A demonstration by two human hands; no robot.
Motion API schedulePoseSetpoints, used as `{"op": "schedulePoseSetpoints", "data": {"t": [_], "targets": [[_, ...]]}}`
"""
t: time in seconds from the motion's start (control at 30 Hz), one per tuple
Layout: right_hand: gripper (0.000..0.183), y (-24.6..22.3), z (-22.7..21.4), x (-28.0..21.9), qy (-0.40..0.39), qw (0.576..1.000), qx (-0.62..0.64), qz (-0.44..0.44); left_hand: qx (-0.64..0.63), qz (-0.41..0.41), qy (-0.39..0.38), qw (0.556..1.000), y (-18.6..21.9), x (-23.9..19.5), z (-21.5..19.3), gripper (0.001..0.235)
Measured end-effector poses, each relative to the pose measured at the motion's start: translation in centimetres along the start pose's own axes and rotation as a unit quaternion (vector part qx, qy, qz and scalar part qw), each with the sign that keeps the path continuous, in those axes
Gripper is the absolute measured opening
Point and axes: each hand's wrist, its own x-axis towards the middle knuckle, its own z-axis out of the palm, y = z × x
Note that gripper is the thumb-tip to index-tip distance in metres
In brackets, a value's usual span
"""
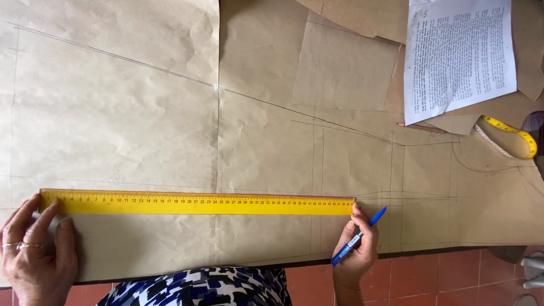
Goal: The person uses a yellow ruler and a blue marker to draw straight lines on a large sheet of brown paper. They repeatedly reposition the ruler and draw lines to create a pattern layout on the paper.
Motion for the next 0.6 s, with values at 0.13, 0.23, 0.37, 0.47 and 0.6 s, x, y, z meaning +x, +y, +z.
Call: {"op": "schedulePoseSetpoints", "data": {"t": [0.13,0.23,0.37,0.47,0.6], "targets": [[0.011,0.12,0.08,-0.10,0.002,1.000,0.008,0.007,0.007,0.003,0.001,1.000,0.10,0.12,-0.02,0.027],[0.011,-0.06,0.01,0.01,-0.001,1.000,-0.004,0.004,0.005,0.001,0.000,1.000,0.22,0.18,-0.01,0.027],[0.010,-0.09,0.03,0.00,0.000,1.000,-0.006,0.008,0.000,0.005,-0.001,1.000,-0.03,-0.02,0.06,0.028],[0.012,0.06,0.07,-0.05,-0.001,1.000,-0.005,0.004,0.001,0.003,-0.003,1.000,0.19,0.15,-0.01,0.029],[0.010,-0.02,0.14,0.02,0.005,1.000,-0.007,0.002,-0.013,0.004,-0.002,1.000,0.27,0.26,0.01,0.028]]}}
